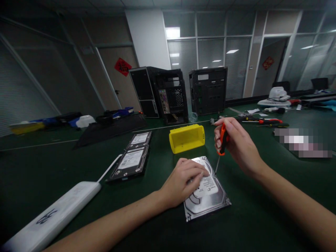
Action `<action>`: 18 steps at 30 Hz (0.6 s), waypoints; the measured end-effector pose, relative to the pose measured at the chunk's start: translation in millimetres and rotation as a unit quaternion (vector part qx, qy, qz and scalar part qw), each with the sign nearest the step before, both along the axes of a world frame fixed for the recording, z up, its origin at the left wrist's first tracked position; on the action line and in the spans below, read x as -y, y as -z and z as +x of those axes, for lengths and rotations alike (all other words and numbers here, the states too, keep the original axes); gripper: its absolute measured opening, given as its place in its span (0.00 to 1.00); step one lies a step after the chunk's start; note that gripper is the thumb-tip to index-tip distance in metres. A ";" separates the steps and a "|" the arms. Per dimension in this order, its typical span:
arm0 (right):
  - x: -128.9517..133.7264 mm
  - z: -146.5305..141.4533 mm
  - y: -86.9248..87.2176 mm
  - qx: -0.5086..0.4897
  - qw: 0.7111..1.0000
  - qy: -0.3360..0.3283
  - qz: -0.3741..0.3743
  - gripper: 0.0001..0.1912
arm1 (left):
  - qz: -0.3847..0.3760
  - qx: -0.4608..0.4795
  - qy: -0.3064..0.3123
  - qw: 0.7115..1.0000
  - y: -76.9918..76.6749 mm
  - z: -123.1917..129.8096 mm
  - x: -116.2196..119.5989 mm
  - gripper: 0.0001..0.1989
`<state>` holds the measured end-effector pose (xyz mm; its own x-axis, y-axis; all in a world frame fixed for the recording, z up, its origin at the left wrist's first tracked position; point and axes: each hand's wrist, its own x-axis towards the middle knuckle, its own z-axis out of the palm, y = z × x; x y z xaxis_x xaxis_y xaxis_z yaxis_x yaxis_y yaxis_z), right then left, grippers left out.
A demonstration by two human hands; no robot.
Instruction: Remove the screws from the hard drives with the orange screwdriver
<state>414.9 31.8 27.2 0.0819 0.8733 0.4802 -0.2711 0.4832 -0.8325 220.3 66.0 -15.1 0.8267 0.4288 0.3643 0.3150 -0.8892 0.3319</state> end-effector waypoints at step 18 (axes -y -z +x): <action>-3.1 2.7 4.0 -0.020 1.000 0.020 0.003 0.12 | -0.005 0.004 0.003 1.000 -0.4 -0.2 0.1 0.12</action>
